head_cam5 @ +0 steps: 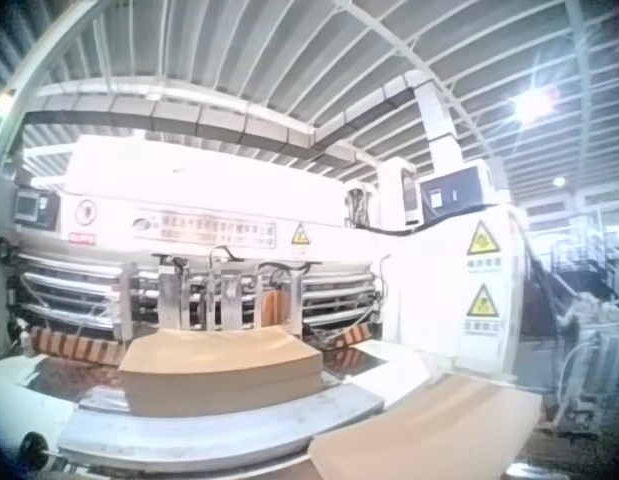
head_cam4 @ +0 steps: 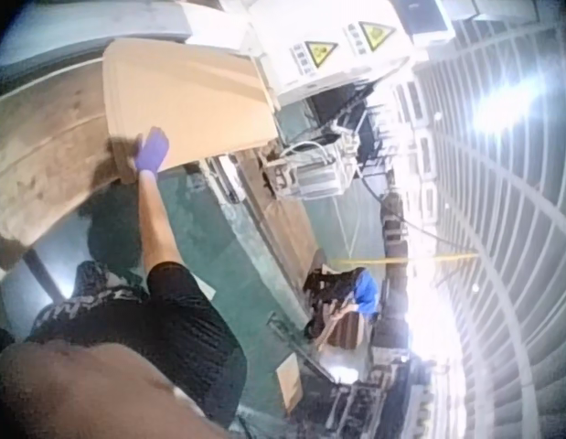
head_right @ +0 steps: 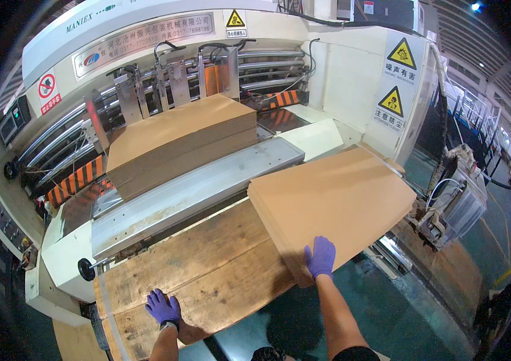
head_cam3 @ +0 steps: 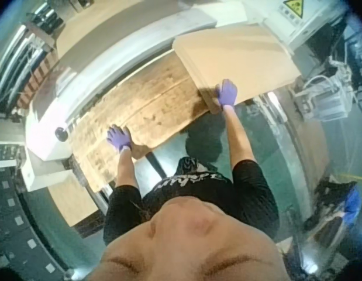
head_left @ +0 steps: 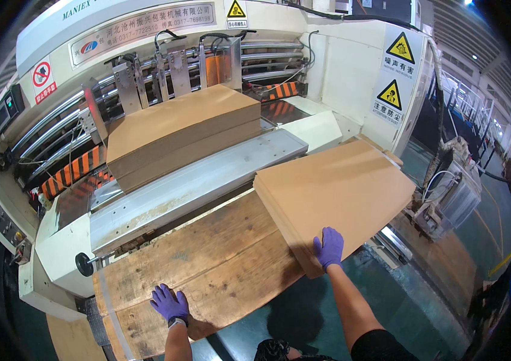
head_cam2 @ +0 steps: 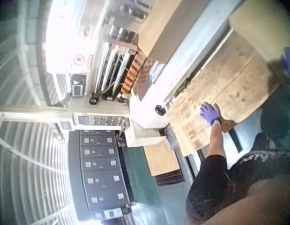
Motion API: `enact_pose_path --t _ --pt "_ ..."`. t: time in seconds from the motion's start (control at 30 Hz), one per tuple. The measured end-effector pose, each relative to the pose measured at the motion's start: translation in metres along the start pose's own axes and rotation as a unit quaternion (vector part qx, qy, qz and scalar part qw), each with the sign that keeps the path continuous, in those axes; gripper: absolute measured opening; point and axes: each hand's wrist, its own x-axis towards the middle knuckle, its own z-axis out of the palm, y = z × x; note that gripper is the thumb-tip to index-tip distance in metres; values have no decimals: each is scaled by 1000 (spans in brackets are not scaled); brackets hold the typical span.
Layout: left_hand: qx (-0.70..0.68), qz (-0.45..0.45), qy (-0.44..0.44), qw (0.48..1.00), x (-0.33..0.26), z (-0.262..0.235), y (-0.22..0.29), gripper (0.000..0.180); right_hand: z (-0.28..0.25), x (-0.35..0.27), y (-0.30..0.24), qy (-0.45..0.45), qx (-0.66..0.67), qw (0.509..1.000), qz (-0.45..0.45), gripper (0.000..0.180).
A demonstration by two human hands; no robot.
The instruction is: The person stacks large flat cardboard sheets onto a machine's conveyor belt. They repeatedly pick up sheets from a wooden table, align them, and place them into the machine while another worker assists by handing over more sheets.
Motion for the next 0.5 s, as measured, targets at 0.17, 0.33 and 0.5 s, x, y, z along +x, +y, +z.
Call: enact_pose_path --t 0.17,0.33,0.5 --pt "1 5 11 1000 -3 -1 0 73 -2 2 -2 25 1 1000 -2 46" --pt "3 0 6 1000 -2 -5 0 74 -4 4 -6 21 -12 1000 -4 42" --pt "0 8 -2 1000 0 -2 7 76 7 4 11 116 34 992 -27 34"
